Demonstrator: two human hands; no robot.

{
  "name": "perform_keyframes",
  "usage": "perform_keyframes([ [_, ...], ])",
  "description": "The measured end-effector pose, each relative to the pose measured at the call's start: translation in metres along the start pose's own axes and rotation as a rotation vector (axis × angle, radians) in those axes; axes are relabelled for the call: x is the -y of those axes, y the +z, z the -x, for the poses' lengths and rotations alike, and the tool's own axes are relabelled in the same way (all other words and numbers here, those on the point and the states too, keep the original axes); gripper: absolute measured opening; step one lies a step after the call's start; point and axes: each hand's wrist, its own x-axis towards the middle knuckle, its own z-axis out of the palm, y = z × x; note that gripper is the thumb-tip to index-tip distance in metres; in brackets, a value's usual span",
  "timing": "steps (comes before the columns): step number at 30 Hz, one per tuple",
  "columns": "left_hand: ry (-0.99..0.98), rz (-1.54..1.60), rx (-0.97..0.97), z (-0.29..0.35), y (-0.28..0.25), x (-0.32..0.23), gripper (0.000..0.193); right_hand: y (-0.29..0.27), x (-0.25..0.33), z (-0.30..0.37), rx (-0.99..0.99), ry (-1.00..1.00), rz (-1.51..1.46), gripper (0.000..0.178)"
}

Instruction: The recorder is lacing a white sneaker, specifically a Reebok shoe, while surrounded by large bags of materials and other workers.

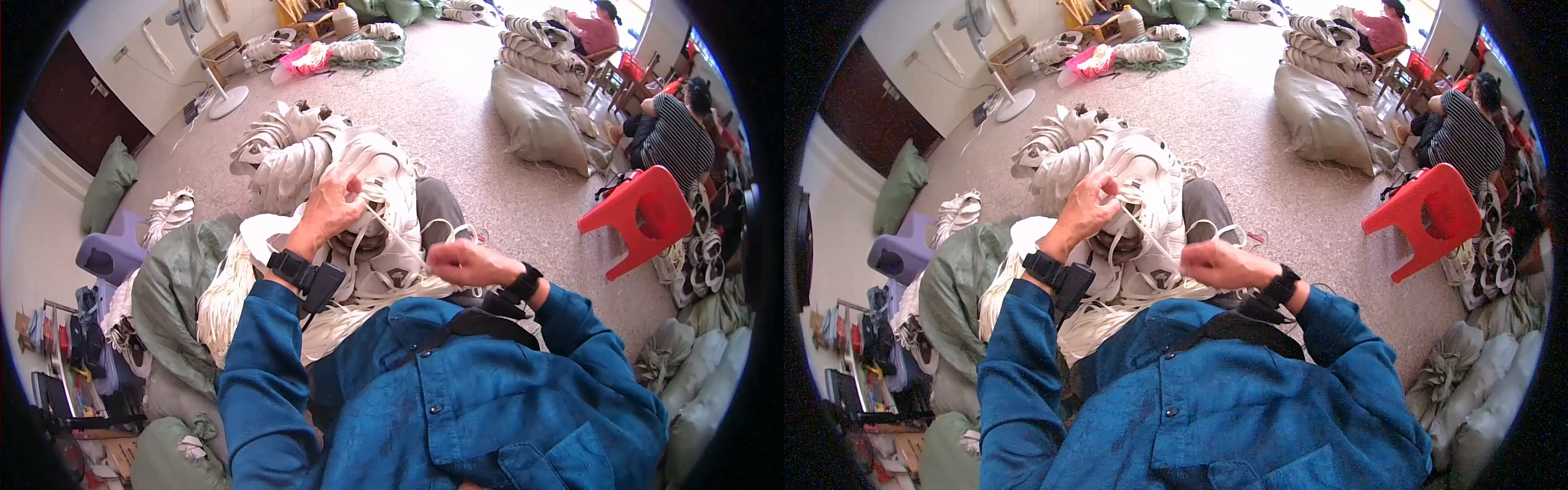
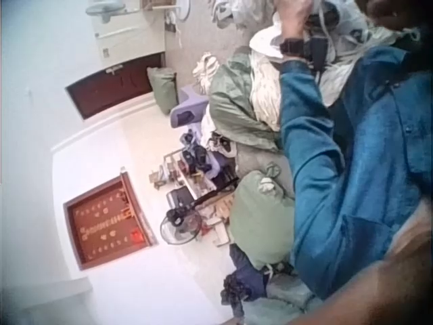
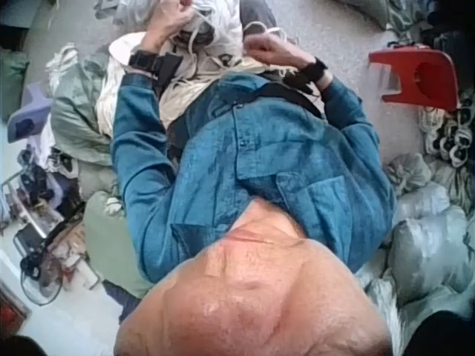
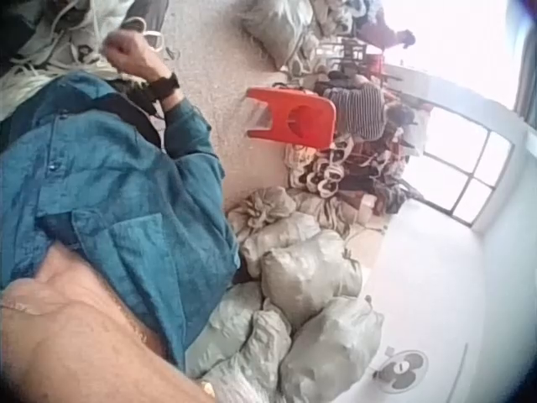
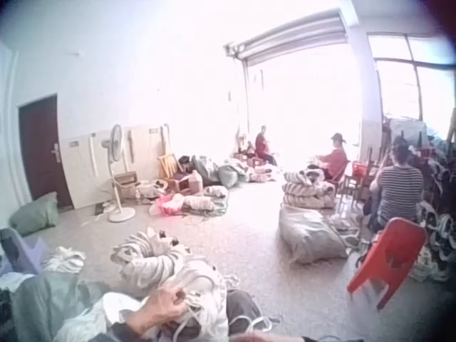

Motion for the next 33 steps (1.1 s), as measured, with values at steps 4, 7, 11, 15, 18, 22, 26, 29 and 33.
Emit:
perform_keyframes([
  [4,0.057,-0.041,-0.003,0.007,0.002,-0.008,0.017,-0.004,-0.001,0.018,0.032,0.226,-0.187,0.016],
  [7,0.082,-0.028,-0.08,0.021,0.004,-0.014,0.02,-0.016,-0.004,0.009,-0.16,0.181,-0.507,0.013],
  [11,0.237,-0.221,-0.195,0.053,0.001,-0.032,0.023,-0.033,0.007,-0.002,-0.281,0.096,-0.731,0.02],
  [15,0.247,-0.329,-0.363,0.089,-0.025,-0.034,0.02,-0.029,-0.014,-0.026,-0.545,0.105,-0.373,0.022],
  [18,-0.004,-0.25,-0.578,0.122,-0.077,0.002,0.016,-0.024,-0.043,-0.033,-0.661,0.146,-0.119,0.023],
  [22,-0.392,0.178,-0.853,0.221,-0.132,0.098,0.014,-0.014,-0.05,-0.05,-0.685,0.15,-0.189,0.021],
  [26,-0.832,0.143,-0.827,0.367,-0.13,0.16,0.015,-0.006,-0.063,-0.088,-0.652,0.107,-0.068,0.023],
  [29,-1.102,-0.141,-0.764,0.45,-0.082,0.173,0.02,-0.01,-0.046,-0.107,-0.667,0.052,0.11,0.025],
  [33,-1.36,-0.282,-0.749,0.546,-0.014,0.167,0.036,-0.017,-0.029,-0.131,-0.685,-0.042,0.192,0.026],
])
